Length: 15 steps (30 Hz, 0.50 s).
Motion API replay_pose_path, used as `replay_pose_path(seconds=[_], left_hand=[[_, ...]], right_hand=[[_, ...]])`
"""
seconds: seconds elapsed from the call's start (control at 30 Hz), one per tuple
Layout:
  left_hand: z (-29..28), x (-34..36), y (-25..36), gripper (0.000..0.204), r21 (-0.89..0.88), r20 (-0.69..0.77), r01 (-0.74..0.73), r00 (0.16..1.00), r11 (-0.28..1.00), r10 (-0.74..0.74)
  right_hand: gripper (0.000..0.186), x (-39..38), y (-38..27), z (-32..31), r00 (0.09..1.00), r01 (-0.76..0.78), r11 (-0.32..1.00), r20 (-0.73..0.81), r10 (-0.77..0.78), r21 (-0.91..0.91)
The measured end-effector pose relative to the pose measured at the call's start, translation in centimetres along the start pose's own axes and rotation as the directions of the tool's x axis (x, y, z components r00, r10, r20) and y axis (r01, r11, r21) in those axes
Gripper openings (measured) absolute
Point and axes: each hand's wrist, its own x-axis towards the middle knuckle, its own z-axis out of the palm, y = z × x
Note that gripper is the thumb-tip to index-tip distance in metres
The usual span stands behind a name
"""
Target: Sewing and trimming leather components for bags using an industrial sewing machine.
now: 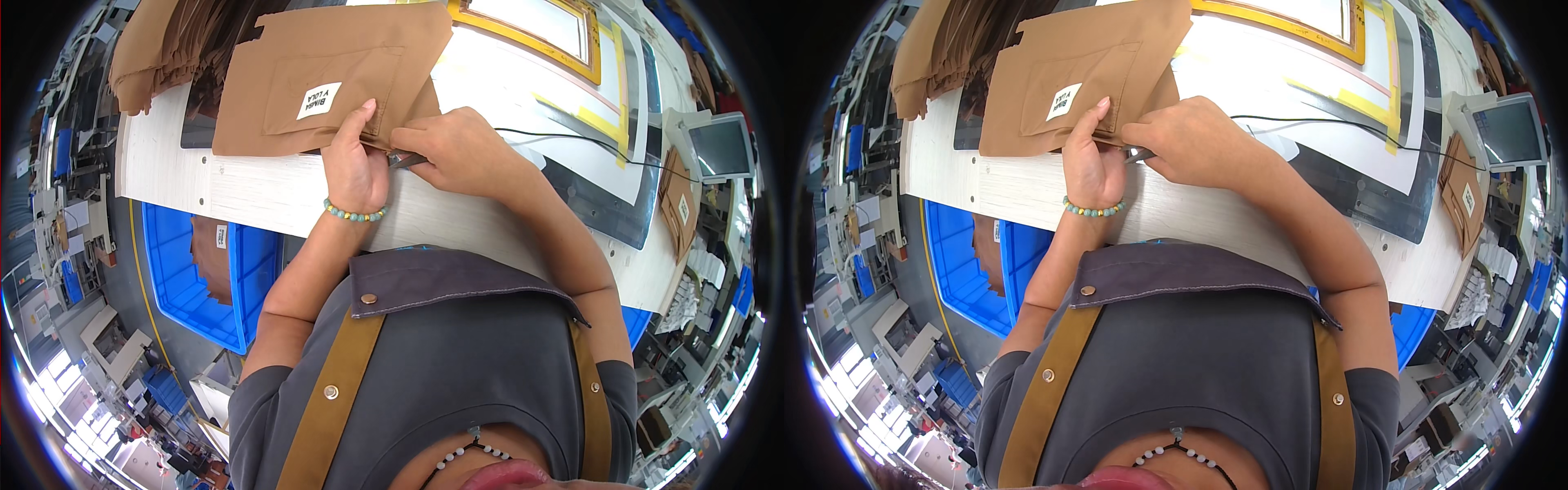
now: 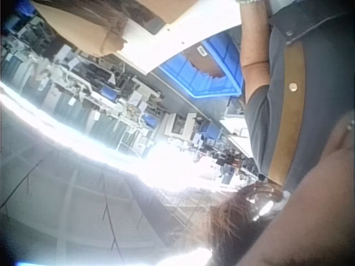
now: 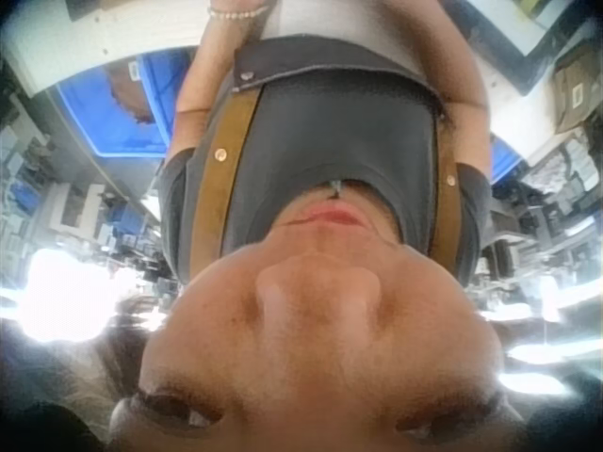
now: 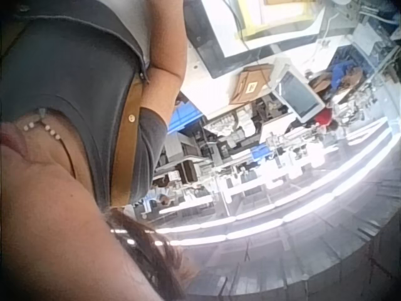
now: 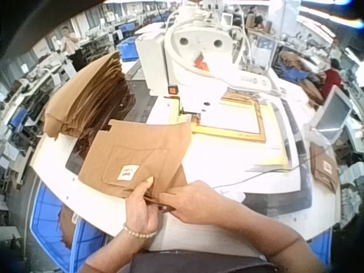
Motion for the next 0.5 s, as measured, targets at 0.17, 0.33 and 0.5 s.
replay_pose_path(seconds=[0.17,0.33,0.5], left_hand=[[0.2,0.1,-0.2,0.033,-0.006,0.023,-0.005,1.000,1.000,0.005],[-0.2,0.2,-0.3,0.035,-0.025,0.028,-0.079,0.996,0.997,0.080],[0.6,-0.2,-0.1,0.042,-0.009,0.033,-0.058,0.998,0.998,0.059]], right_hand=[[0.022,-0.2,0.0,-0.4,1.000,-0.025,1.000,0.016,0.025,-0.006],[0.034,-3.5,2.4,-7.6,0.978,-0.206,0.978,-0.017,0.206,0.031],[0.045,-14.1,6.7,-17.6,0.509,-0.817,0.576,-0.440,0.740,0.023]])
